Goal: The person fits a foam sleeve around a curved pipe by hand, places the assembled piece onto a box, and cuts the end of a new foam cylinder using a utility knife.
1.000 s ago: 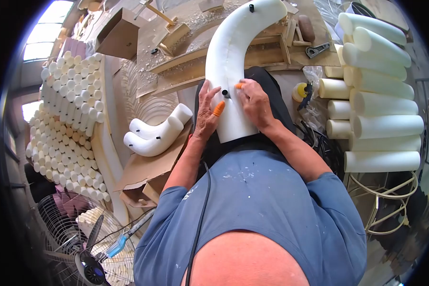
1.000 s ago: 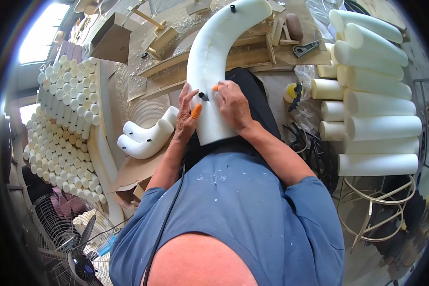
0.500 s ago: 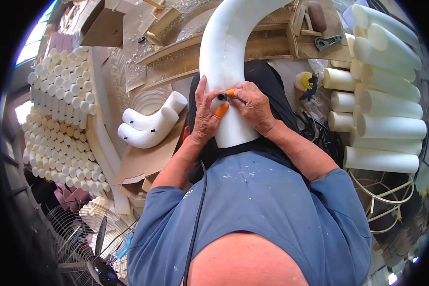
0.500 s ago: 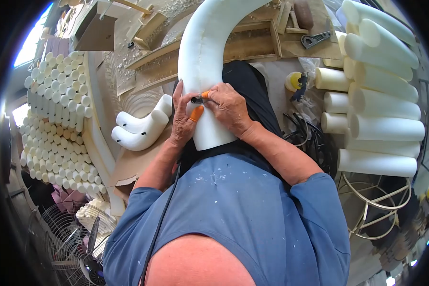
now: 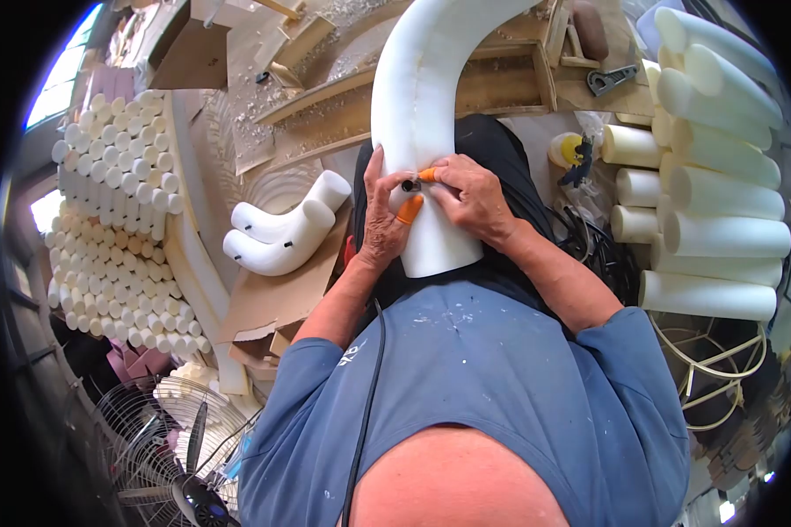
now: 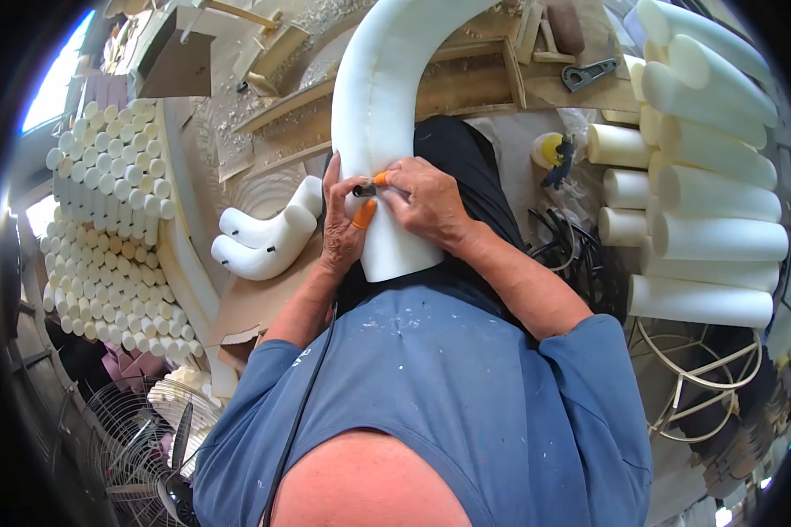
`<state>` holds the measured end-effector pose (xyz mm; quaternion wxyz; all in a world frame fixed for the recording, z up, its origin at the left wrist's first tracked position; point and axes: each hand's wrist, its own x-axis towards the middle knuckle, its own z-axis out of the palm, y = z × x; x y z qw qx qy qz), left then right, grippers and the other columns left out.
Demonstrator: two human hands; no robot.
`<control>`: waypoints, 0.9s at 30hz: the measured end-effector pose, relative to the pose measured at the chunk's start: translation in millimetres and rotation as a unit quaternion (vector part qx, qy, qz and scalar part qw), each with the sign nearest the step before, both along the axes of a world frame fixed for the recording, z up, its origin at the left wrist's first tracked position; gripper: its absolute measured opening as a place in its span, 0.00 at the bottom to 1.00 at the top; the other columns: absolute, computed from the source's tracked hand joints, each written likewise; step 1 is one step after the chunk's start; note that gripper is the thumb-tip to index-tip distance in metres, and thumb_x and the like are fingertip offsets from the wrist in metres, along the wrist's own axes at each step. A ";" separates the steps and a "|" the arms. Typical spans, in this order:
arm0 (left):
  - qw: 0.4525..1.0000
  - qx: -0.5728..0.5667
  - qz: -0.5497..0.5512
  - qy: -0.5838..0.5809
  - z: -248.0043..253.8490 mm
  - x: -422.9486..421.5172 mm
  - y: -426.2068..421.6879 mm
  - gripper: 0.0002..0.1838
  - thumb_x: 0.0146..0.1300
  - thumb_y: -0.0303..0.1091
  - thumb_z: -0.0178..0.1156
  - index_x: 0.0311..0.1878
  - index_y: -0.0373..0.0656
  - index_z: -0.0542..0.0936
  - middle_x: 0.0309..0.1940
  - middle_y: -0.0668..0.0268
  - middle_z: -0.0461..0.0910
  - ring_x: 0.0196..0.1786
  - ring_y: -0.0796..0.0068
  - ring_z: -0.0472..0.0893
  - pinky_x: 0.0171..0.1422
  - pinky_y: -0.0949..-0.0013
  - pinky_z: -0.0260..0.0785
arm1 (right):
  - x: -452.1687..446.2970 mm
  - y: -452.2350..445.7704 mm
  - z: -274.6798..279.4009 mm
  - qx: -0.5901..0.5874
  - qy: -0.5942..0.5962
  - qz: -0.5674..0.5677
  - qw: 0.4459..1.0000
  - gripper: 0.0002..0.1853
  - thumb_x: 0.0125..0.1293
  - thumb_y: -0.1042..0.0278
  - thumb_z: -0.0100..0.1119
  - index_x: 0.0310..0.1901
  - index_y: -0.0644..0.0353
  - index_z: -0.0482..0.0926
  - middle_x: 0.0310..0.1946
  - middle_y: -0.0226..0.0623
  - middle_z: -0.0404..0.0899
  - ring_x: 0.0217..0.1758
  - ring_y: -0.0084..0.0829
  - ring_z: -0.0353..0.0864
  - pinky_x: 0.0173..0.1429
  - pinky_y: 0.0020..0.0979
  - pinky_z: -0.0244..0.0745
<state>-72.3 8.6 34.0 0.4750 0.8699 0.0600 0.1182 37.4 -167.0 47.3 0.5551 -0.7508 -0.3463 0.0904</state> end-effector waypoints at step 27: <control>1.000 -0.010 0.018 -0.014 0.3 4.4 -2.3 0.14 0.72 0.37 0.66 0.57 0.51 0.76 0.81 0.44 0.51 0.84 0.47 0.52 0.84 0.49 0.49 | 2.1 9.4 -3.7 0.033 0.059 -0.003 0.998 0.06 0.62 0.78 0.68 0.41 0.61 0.84 0.38 0.40 0.83 0.42 0.40 0.84 0.48 0.35 0.80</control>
